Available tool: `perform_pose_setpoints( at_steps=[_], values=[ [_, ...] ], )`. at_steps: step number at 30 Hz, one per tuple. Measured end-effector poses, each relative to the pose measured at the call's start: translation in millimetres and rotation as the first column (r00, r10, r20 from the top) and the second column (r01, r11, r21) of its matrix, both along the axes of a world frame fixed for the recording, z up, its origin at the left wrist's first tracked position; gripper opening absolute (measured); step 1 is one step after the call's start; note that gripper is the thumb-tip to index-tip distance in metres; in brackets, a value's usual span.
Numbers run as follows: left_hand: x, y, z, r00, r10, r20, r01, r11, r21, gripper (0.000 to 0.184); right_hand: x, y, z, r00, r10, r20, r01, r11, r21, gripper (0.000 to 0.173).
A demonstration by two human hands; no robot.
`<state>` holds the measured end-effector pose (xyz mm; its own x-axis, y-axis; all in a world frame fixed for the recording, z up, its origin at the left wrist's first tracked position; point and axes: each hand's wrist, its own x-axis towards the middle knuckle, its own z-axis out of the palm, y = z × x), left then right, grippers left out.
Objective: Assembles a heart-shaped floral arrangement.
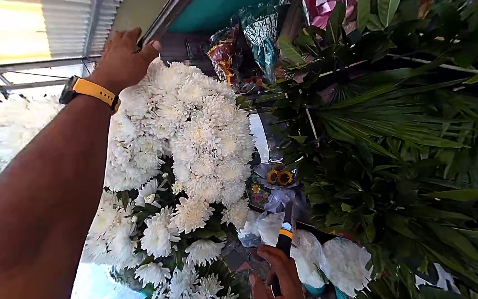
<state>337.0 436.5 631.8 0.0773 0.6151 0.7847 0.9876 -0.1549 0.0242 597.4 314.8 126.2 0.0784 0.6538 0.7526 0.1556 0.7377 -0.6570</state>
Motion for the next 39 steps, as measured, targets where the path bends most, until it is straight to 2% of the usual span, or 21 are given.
perform_pose_setpoints(
  at_steps=[3, 5, 7, 10, 11, 13, 14, 16, 17, 18, 20, 21, 22, 23, 25, 27, 28, 30, 32, 35, 39],
  values=[
    [33, 14, -5, 0.995, 0.097, -0.009, -0.095, 0.959, -0.266, 0.088, -5, -10, -18, 0.999, 0.043, 0.007, -0.042, 0.996, -0.081, 0.036],
    [44, 19, -7, 0.99, 0.136, -0.047, -0.144, 0.941, -0.306, 0.087, -6, -14, -28, 0.999, 0.049, -0.009, -0.05, 0.992, -0.117, 0.036],
    [43, 20, -6, 0.985, 0.13, -0.111, -0.151, 0.965, -0.213, 0.077, -5, -16, -36, 0.997, 0.055, -0.045, -0.061, 0.99, -0.131, 0.035],
    [32, 4, -25, 0.968, 0.069, -0.24, -0.043, 0.993, 0.113, 0.07, 0, -14, -39, 0.984, 0.069, -0.163, -0.077, 0.996, -0.043, 0.027],
    [36, -12, -46, 0.96, -0.013, -0.281, 0.063, 0.983, 0.17, 0.067, 2, -10, -35, 0.972, 0.099, -0.213, -0.097, 0.995, 0.02, 0.023],
    [53, -55, -119, 0.92, -0.243, -0.306, 0.292, 0.948, 0.126, 0.052, 5, 4, -19, 0.938, 0.186, -0.292, -0.135, 0.973, 0.185, 0.022],
    [67, -78, -166, 0.903, -0.344, -0.257, 0.363, 0.931, 0.028, 0.045, 7, 13, -5, 0.92, 0.235, -0.312, -0.15, 0.95, 0.273, 0.025],
    [96, -108, -245, 0.882, -0.472, -0.017, 0.446, 0.845, -0.294, 0.05, 11, 29, 33, 0.887, 0.351, -0.3, -0.215, 0.889, 0.404, 0.029],
    [108, -112, -273, 0.856, -0.494, 0.15, 0.508, 0.754, -0.417, 0.058, 10, 35, 53, 0.865, 0.413, -0.283, -0.259, 0.853, 0.454, 0.032],
    [117, -111, -292, 0.789, -0.515, 0.335, 0.614, 0.643, -0.458, 0.063, 7, 41, 71, 0.835, 0.483, -0.262, -0.314, 0.811, 0.494, 0.035],
    [129, -101, -317, 0.514, -0.544, 0.663, 0.844, 0.458, -0.279, 0.046, -5, 49, 94, 0.752, 0.625, -0.211, -0.442, 0.714, 0.543, 0.04],
    [133, -97, -325, 0.39, -0.547, 0.74, 0.886, 0.441, -0.141, 0.036, -11, 53, 99, 0.709, 0.68, -0.19, -0.498, 0.672, 0.548, 0.045],
    [135, -95, -330, 0.355, -0.565, 0.745, 0.873, 0.485, -0.047, 0.032, -12, 59, 99, 0.674, 0.716, -0.183, -0.537, 0.645, 0.544, 0.049],
    [136, -93, -335, 0.406, -0.598, 0.691, 0.822, 0.57, 0.011, 0.03, -11, 68, 97, 0.654, 0.727, -0.208, -0.554, 0.648, 0.523, 0.053],
    [134, -86, -348, 0.664, -0.566, 0.489, 0.628, 0.777, 0.045, 0.032, -3, 96, 90, 0.654, 0.631, -0.418, -0.492, 0.774, 0.398, 0.053],
    [136, -80, -361, 0.898, -0.323, 0.3, 0.355, 0.933, -0.057, 0.043, 2, 136, 93, 0.762, 0.331, -0.557, -0.358, 0.931, 0.063, 0.04],
    [142, -76, -366, 0.948, -0.212, 0.239, 0.248, 0.959, -0.134, 0.045, 3, 158, 99, 0.827, 0.224, -0.516, -0.325, 0.939, -0.114, 0.037],
    [158, -61, -369, 0.985, -0.045, 0.166, 0.093, 0.952, -0.293, 0.044, 1, 196, 111, 0.907, 0.183, -0.38, -0.314, 0.894, -0.318, 0.051],
    [174, -40, -364, 0.985, 0.072, 0.154, -0.003, 0.913, -0.408, 0.042, -3, 221, 121, 0.912, 0.228, -0.34, -0.351, 0.862, -0.366, 0.059],
    [184, -9, -361, 0.968, 0.148, 0.204, -0.044, 0.896, -0.442, 0.038, -14, 249, 136, 0.859, 0.248, -0.448, -0.409, 0.86, -0.306, 0.044],
    [190, 15, -362, 0.94, 0.222, 0.259, -0.089, 0.893, -0.442, 0.036, -18, 248, 137, 0.821, 0.245, -0.516, -0.4, 0.891, -0.213, 0.03]
  ],
)
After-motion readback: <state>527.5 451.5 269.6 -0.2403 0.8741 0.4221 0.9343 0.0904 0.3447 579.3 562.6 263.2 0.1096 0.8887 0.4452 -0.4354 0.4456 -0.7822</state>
